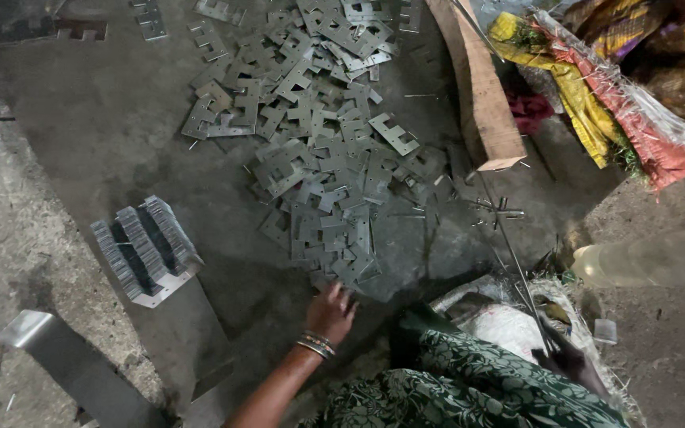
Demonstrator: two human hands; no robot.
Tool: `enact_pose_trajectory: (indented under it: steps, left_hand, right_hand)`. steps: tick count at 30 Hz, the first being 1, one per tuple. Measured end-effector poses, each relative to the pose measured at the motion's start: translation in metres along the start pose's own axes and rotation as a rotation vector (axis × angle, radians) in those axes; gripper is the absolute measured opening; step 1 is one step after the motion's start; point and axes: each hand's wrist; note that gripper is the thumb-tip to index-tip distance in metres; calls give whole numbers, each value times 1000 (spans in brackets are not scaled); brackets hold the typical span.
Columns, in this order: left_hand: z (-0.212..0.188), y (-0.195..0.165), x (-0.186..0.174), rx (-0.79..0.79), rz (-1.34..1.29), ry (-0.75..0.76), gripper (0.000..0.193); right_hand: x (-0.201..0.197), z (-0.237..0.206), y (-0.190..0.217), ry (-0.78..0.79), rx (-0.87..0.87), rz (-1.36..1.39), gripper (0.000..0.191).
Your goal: The person picks up small metal brackets from a large pile on the floor and stacks them into neat columns. The person handles the parts one by one, aligning them before placing them into the growing stacks.
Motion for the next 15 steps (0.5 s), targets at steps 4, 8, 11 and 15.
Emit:
enact_pose_trajectory:
  steps: [4, 8, 11, 15]
  left_hand:
    - [1, -8, 10, -31, -22, 79, 30]
    - [0, -16, 13, 63, -45, -57, 31]
    - [1, -19, 7, 121, -101, -46, 31]
    - [-2, -12, -7, -16, -40, 15, 26]
  right_hand:
    - [-10, 37, 63, -97, -169, -167, 78]
    - [-5, 90, 174, -16, -343, -39, 79]
    - [0, 106, 244, -122, -541, -130, 77]
    - [6, 100, 271, -337, -550, -398, 80]
Point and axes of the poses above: each hand's wrist, its own z-axis towards the middle knuckle, its own x-axis out of the palm, y = z × x, and after that the axes turned 11 degrees about x, right-handed
